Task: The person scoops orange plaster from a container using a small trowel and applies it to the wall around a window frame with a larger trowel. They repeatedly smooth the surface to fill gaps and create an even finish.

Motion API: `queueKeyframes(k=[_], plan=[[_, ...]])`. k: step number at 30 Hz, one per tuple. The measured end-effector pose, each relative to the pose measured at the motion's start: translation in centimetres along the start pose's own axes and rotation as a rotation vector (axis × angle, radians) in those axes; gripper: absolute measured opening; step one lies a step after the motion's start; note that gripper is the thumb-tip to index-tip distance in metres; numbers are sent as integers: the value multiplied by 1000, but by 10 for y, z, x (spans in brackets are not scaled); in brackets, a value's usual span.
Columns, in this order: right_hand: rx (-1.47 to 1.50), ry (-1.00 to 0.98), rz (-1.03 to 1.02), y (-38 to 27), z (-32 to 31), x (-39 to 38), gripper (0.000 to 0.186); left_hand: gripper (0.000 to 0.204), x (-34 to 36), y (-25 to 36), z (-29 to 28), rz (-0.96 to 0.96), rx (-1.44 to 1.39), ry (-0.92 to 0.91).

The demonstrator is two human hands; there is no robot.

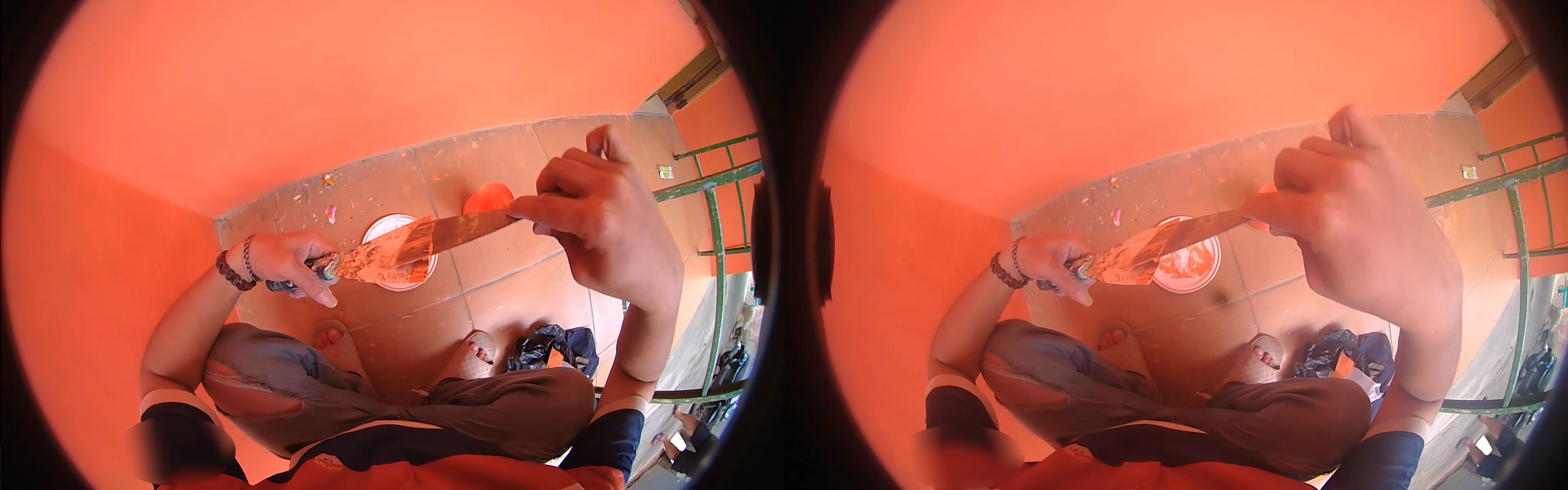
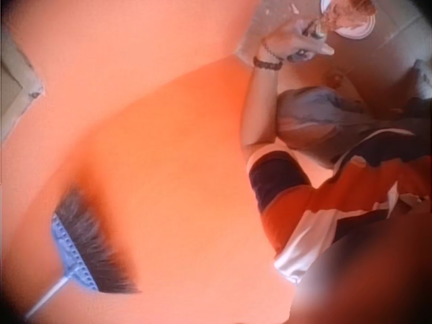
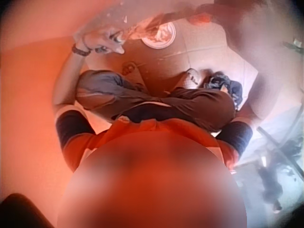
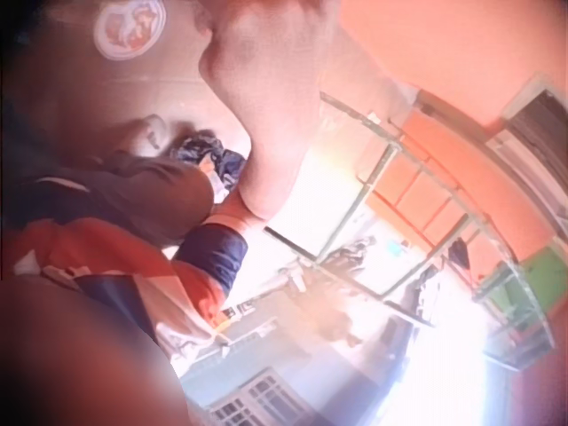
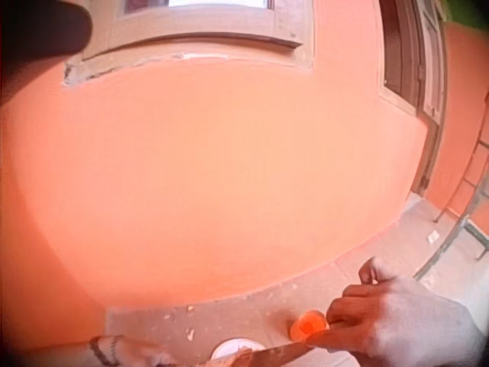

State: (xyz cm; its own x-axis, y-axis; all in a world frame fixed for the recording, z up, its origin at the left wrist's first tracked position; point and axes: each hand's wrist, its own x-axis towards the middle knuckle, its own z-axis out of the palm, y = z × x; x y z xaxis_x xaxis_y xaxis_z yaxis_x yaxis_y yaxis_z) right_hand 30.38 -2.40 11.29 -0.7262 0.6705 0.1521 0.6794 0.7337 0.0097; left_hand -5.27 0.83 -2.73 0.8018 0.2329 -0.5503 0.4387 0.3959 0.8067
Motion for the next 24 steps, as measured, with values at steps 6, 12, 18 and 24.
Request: queueKeyframes(k=[6,12,18,24], plan=[[-50,-160,-36,6,-12,19,26,23,3,-3,1,79,-92,-126],[386,-385,58,35,8,31,12,25,1,-7,3,-22,-286,-250],[881,-485,138,59,86,21,9,33,-2,-14,6,-98,-369,-209],[1141,-456,248,52,148,-5,16,39,-16,-10,0,-288,-245,-66]])
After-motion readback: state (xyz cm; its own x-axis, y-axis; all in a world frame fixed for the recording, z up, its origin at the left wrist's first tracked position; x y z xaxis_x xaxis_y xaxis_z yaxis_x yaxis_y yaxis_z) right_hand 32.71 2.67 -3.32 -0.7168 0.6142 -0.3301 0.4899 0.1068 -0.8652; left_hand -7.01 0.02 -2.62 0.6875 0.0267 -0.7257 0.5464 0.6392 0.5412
